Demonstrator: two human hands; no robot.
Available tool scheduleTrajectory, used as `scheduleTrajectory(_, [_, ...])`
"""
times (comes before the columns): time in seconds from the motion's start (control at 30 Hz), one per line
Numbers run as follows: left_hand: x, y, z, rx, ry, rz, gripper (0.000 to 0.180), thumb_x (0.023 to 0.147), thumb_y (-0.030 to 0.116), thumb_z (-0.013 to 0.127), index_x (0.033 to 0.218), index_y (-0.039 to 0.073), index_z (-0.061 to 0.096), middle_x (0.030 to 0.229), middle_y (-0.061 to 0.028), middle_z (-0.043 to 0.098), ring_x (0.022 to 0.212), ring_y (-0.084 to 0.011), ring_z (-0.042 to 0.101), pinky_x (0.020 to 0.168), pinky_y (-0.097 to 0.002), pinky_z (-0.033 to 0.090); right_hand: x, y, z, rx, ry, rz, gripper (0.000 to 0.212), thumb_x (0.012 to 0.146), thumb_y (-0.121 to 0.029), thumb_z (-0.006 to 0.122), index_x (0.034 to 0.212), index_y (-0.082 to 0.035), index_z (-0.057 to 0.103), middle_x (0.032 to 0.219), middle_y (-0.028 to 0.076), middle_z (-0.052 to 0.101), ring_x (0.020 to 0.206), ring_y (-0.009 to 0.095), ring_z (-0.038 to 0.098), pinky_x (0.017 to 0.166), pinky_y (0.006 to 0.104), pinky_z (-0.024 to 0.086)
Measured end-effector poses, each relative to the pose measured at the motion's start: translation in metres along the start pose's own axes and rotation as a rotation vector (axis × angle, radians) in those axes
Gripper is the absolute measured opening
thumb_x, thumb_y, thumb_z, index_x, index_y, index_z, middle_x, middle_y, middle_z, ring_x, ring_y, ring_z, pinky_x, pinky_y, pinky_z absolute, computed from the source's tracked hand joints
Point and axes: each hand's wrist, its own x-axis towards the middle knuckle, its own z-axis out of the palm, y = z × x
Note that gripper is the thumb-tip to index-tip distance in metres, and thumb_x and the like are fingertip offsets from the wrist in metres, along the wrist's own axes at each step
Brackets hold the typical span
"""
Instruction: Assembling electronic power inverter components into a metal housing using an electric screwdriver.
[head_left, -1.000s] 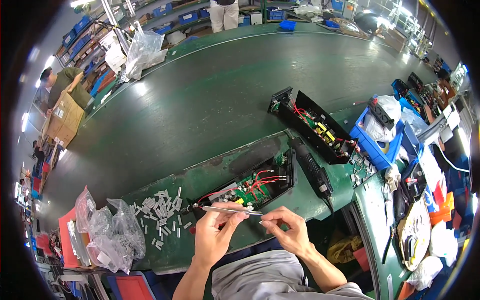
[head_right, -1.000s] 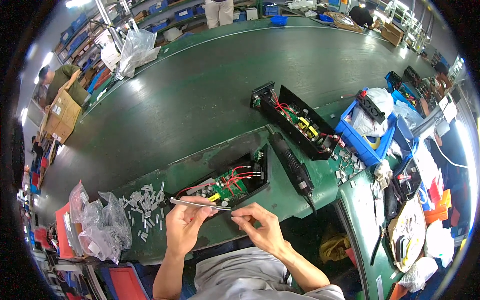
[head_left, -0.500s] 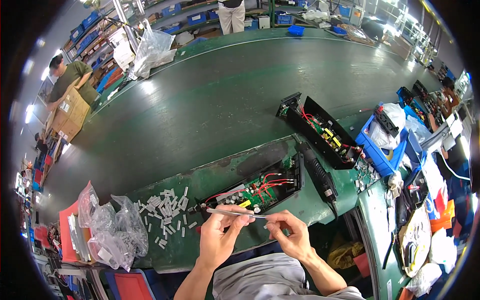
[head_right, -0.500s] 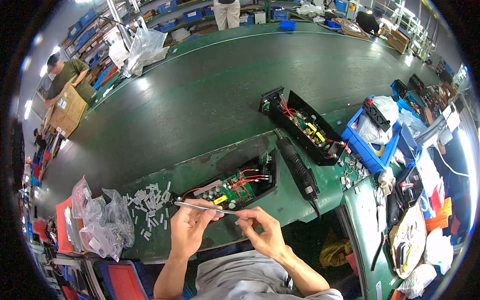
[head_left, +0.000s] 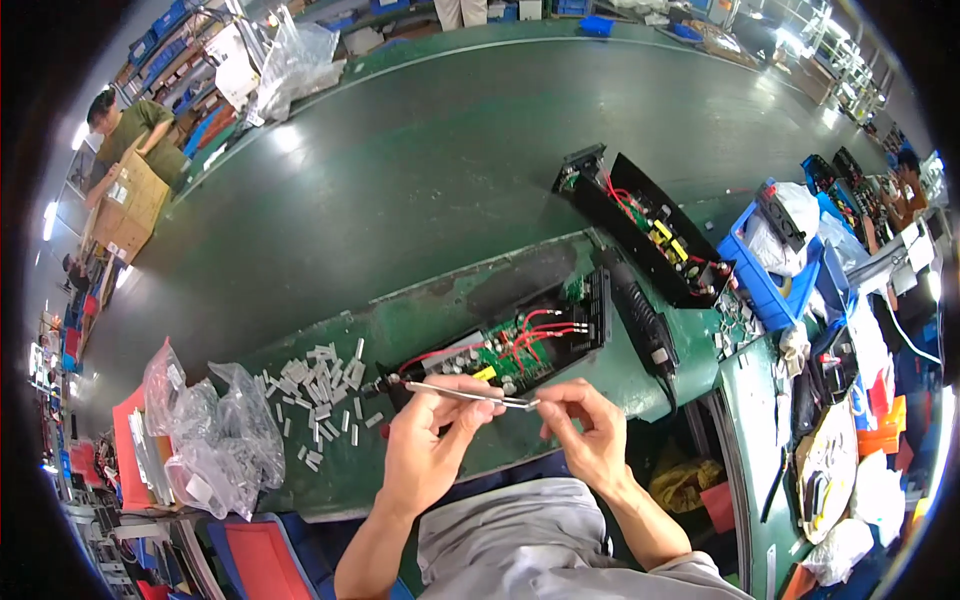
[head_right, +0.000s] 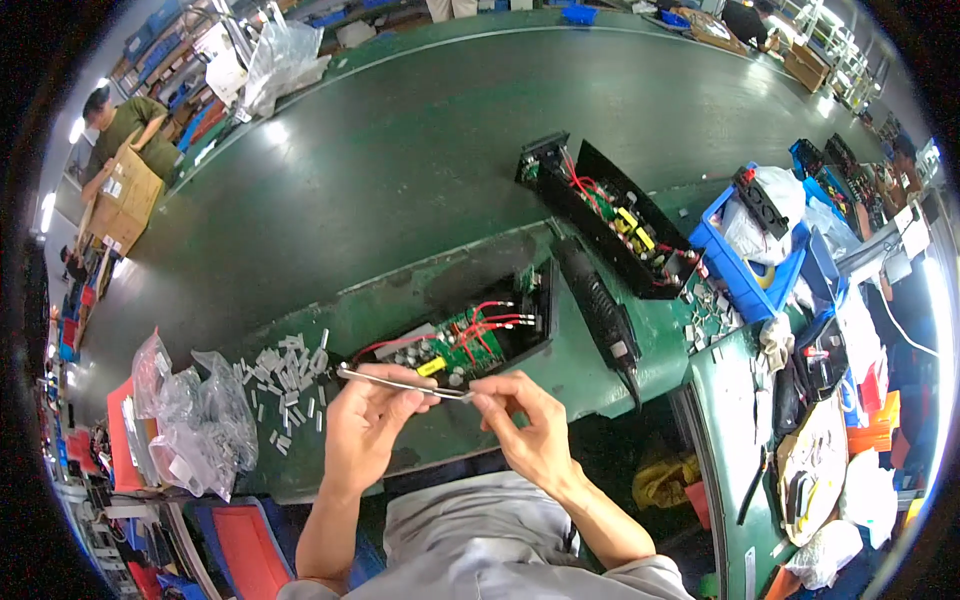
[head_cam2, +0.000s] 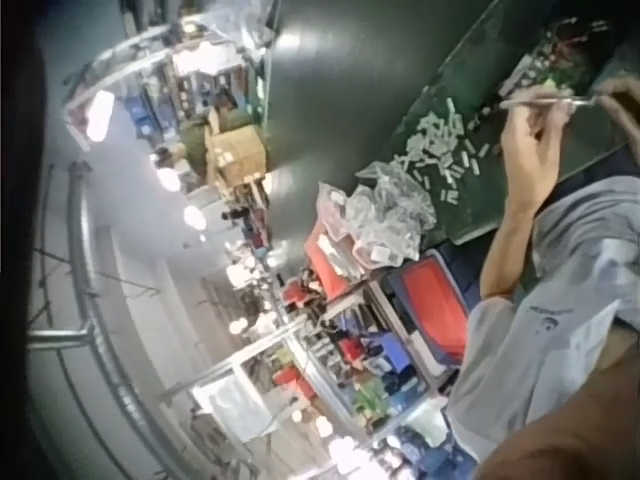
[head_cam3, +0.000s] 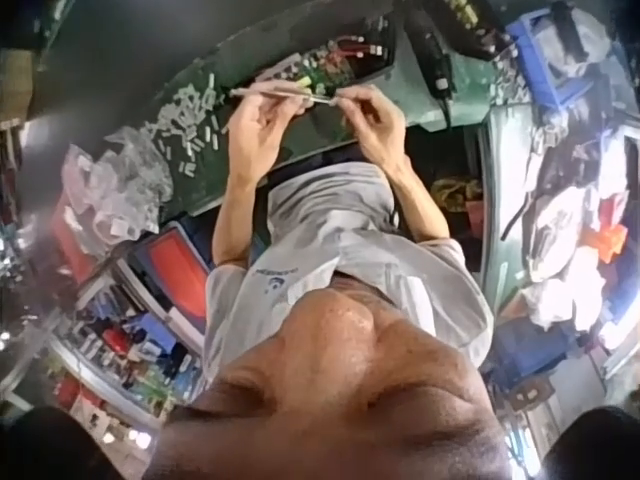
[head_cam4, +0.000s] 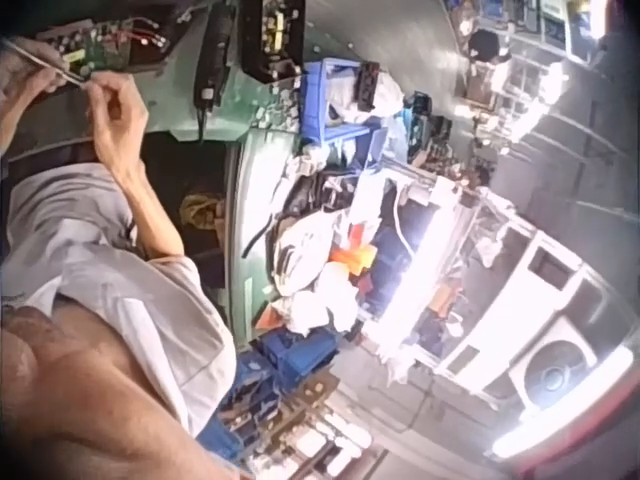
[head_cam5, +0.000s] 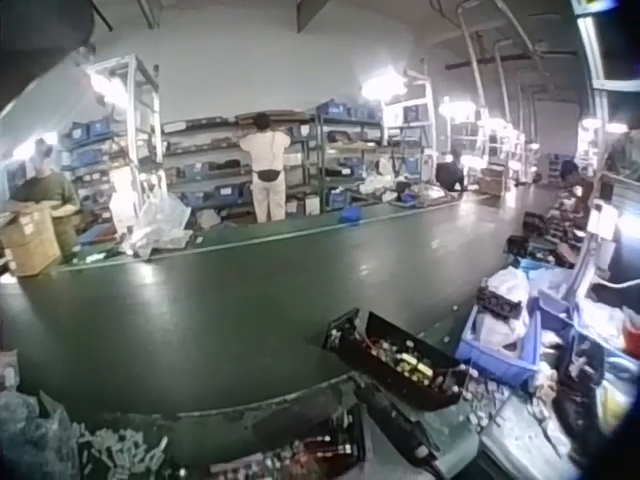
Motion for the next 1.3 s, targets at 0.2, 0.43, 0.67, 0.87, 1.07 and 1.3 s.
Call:
scheduleTrajectory(0.2, [0.003, 0.002, 0.0, 0.031, -0.022, -0.002, 0.024, 0.1, 0.007, 0.066, 0.119, -0.006, 0.057, 0.108, -0.0148, 0.071, 0.098, -0.0201, 0.07, 0.089, -0.0317, 0.058, 0.003, 0.001, -0.003, 0.001, -0.048, 0.005, 0.014, 0.099, 0.001, 0.064, 0.112, 0.003, 0.066, 0.1, 0.01, 0.065, 0.075, 0.013, 0.065, 0.064, 0.0245, 0.052])
scheduleTrajectory(0.43, [0.007, 0.001, 0.002, 0.072, -0.028, -0.014, 0.026, 0.1, 0.007, 0.066, 0.119, -0.006, 0.057, 0.108, -0.0162, 0.071, 0.098, -0.0211, 0.071, 0.088, -0.032, 0.059, 0.003, 0.002, -0.003, 0.042, -0.028, 0.025, 0.016, 0.098, -0.002, 0.066, 0.113, -0.001, 0.07, 0.097, 0.007, 0.064, 0.075, 0.011, 0.065, 0.064, 0.0242, 0.052])
scheduleTrajectory(0.67, [0.01, -0.002, 0.001, 0.265, -0.002, 0.01, 0.017, 0.099, 0.002, 0.065, 0.112, -0.006, 0.059, 0.102, -0.0166, 0.072, 0.09, -0.0212, 0.074, 0.08, -0.0302, 0.059, 0.007, 0.016, -0.005, -0.034, -0.031, -0.073, 0.015, 0.096, 0.005, 0.064, 0.111, 0.003, 0.067, 0.104, 0.014, 0.066, 0.075, 0.014, 0.065, 0.065, 0.0255, 0.054])
scheduleTrajectory(0.87, [0.015, -0.016, -0.006, 0.686, -0.03, 0.343, 0.017, 0.091, -0.007, 0.067, 0.106, -0.002, 0.061, 0.097, -0.0183, 0.073, 0.083, -0.0257, 0.074, 0.071, -0.0314, 0.059, 0.009, 0.025, -0.057, -0.671, 0.353, -0.286, 0.018, 0.091, 0.008, 0.066, 0.108, 0.004, 0.065, 0.107, 0.013, 0.068, 0.09, 0.018, 0.062, 0.081, 0.0292, 0.05])
scheduleTrajectory(1.07, [0.023, -0.021, 0.005, 0.878, -0.052, 0.42, 0.027, 0.084, -0.008, 0.074, 0.105, 0.002, 0.062, 0.094, -0.0143, 0.076, 0.08, -0.0272, 0.074, 0.069, -0.0327, 0.058, 0.032, 0.033, -0.099, -1.15, 0.494, -0.22, 0.033, 0.09, 0.003, 0.069, 0.123, -0.001, 0.063, 0.122, 0.018, 0.063, 0.113, 0.033, 0.059, 0.1, 0.0421, 0.046])
scheduleTrajectory(1.3, [0.035, -0.027, 0.015, 0.941, -0.109, 0.421, 0.029, 0.082, -0.005, 0.077, 0.105, 0.005, 0.063, 0.094, -0.0101, 0.076, 0.078, -0.0252, 0.074, 0.067, -0.0315, 0.056, 0.033, 0.025, -0.099, -1.058, 0.384, 0.122, 0.075, 0.085, -0.008, 0.077, 0.152, -0.006, 0.043, 0.124, 0.022, 0.057, 0.112, 0.036, 0.058, 0.098, 0.0434, 0.047])
